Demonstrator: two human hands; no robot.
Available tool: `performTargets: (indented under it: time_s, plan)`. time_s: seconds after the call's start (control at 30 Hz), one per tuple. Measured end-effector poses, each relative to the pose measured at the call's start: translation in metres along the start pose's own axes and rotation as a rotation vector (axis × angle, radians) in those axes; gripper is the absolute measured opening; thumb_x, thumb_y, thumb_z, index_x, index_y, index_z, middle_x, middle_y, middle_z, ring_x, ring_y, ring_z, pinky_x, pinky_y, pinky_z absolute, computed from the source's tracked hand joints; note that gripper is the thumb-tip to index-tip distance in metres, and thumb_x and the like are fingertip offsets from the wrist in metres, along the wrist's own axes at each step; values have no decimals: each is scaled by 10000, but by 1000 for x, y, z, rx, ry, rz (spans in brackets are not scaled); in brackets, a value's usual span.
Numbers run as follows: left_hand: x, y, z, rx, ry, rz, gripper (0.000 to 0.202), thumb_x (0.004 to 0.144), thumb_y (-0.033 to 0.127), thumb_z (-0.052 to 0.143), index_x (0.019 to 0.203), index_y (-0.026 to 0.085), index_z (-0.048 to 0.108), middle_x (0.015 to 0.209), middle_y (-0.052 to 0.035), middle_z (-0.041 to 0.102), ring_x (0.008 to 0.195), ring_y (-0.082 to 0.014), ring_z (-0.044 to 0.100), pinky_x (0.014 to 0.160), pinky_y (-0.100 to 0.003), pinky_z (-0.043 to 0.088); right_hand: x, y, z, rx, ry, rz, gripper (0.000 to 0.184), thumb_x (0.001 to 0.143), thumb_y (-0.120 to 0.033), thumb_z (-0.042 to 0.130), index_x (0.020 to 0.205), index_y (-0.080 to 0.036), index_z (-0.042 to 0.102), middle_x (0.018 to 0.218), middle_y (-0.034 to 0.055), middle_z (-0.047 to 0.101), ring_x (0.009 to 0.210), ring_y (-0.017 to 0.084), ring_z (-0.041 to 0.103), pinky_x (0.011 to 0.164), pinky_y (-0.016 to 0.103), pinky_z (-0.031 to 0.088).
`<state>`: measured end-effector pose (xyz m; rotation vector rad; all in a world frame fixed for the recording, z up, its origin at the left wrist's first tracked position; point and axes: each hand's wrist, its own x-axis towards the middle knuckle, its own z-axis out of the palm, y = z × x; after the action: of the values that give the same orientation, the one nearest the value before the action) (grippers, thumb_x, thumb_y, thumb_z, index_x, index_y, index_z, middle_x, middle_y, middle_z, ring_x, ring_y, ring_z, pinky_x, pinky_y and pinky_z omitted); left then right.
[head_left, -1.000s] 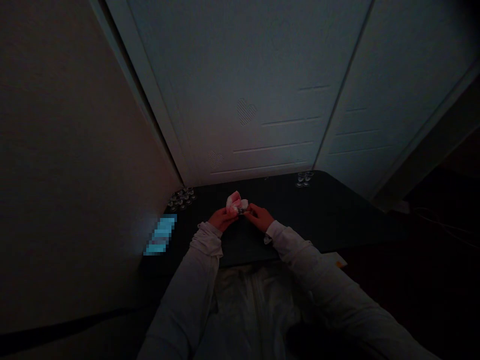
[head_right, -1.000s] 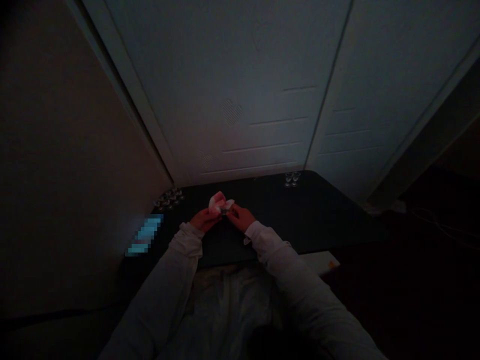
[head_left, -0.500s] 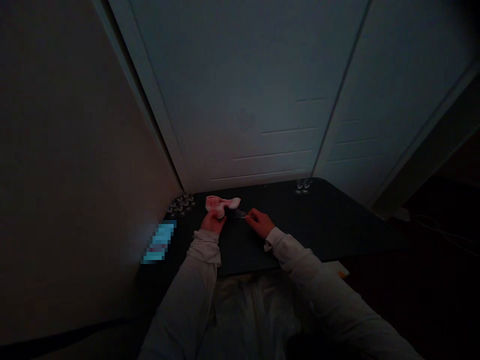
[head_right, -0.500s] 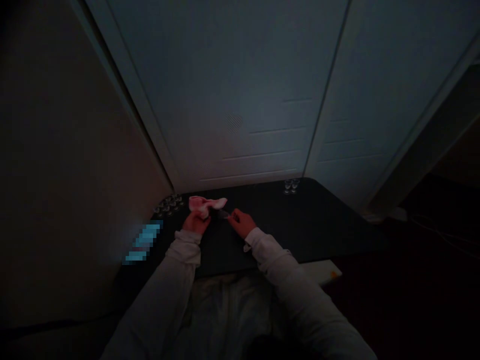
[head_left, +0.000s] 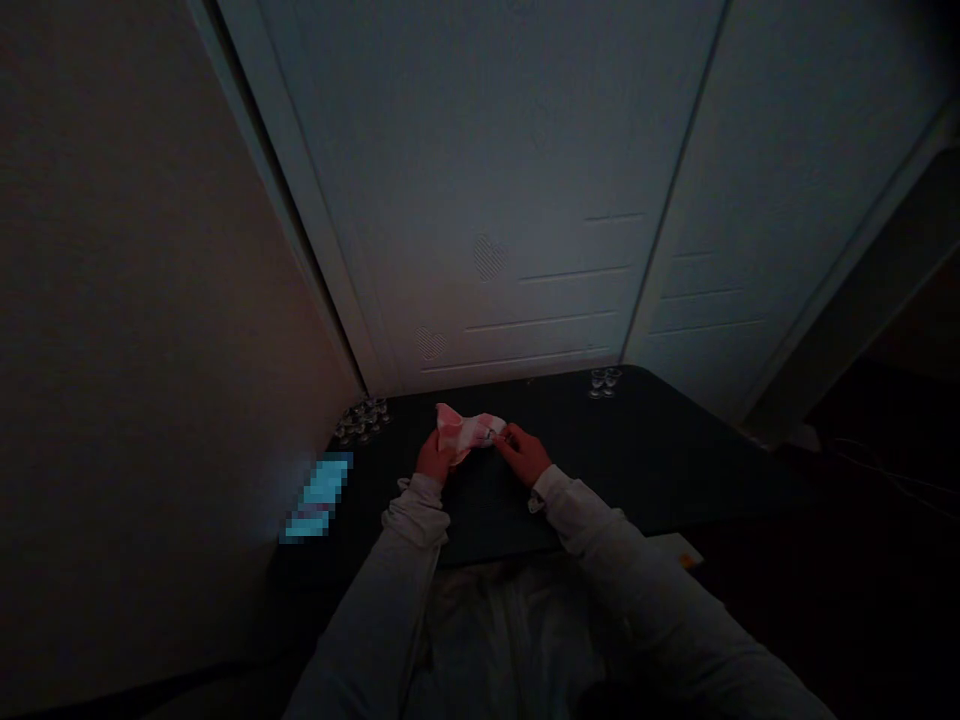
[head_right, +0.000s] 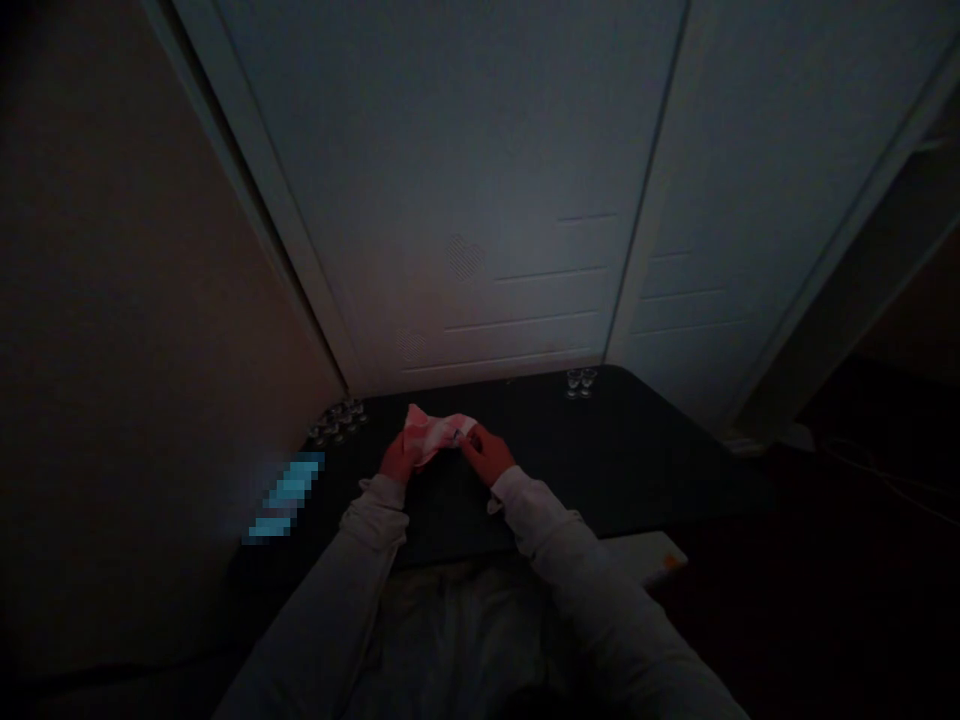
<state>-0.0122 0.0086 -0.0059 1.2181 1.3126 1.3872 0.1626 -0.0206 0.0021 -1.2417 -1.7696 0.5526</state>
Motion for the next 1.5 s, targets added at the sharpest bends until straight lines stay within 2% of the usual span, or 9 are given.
performTargets:
  time_s: [0.1,0.17,0.2,0.27,0.43,0.67,0.87,1.17,1.5]
  plan:
    - [5,1,-12,222,303,172,457,580,123,472,1025,191,395,849,-32,529,674,-111,512,607,-229,396,0,0,0,1,19,11,288,721,-441,330,709,-173,433,550,-38,447,504,69,407,480,185,290]
    - [8,1,-19,314,492,145,410,606,163,455,1011,178,397,855,-40,517,681,-108,505,619,-231,392,0,1,-1,3,22,19,295,724,-445,322,707,-173,435,552,-36,447,509,70,410,477,184,290]
    - [9,1,-21,348,512,132,354,619,182,446,972,172,425,839,-38,519,683,-108,503,621,-230,389,0,1,-1,4,22,21,296,725,-445,320,706,-173,435,551,-36,445,511,71,411,476,183,290]
    - [8,2,-21,415,431,139,239,636,223,439,864,170,487,770,-25,533,679,-116,497,628,-235,380,0,1,-1,3,25,21,293,723,-444,325,704,-173,436,552,-36,444,514,71,414,477,182,291]
    - [-2,3,-11,375,36,142,209,600,370,498,619,173,568,596,-7,550,647,-142,493,639,-251,364,1,2,0,5,41,28,288,722,-438,328,696,-171,433,551,-32,451,504,73,411,478,187,292]
    - [8,4,-13,-316,168,-93,163,586,277,544,691,154,558,678,-14,579,703,-133,533,645,-250,410,1,5,-2,-3,42,45,283,724,-431,328,710,-172,441,563,-26,460,517,76,420,482,185,292]
    - [10,5,-11,-365,200,-179,163,566,191,563,712,120,563,635,-30,586,706,-156,548,654,-271,427,2,7,-2,-13,30,38,280,724,-432,330,708,-172,431,566,-29,455,525,74,422,487,183,292]
    - [-8,12,3,-348,-258,-166,268,537,243,604,760,93,607,794,-82,612,802,-193,533,763,-313,378,1,6,1,-62,-32,2,276,709,-427,358,694,-168,453,550,-40,446,498,65,385,478,180,274]
    - [-12,8,5,-319,-454,-60,287,588,290,561,809,112,602,926,-82,574,912,-192,481,850,-321,307,-2,0,3,-182,-82,-118,264,738,-392,342,707,-167,476,582,-18,471,526,73,388,514,190,278]
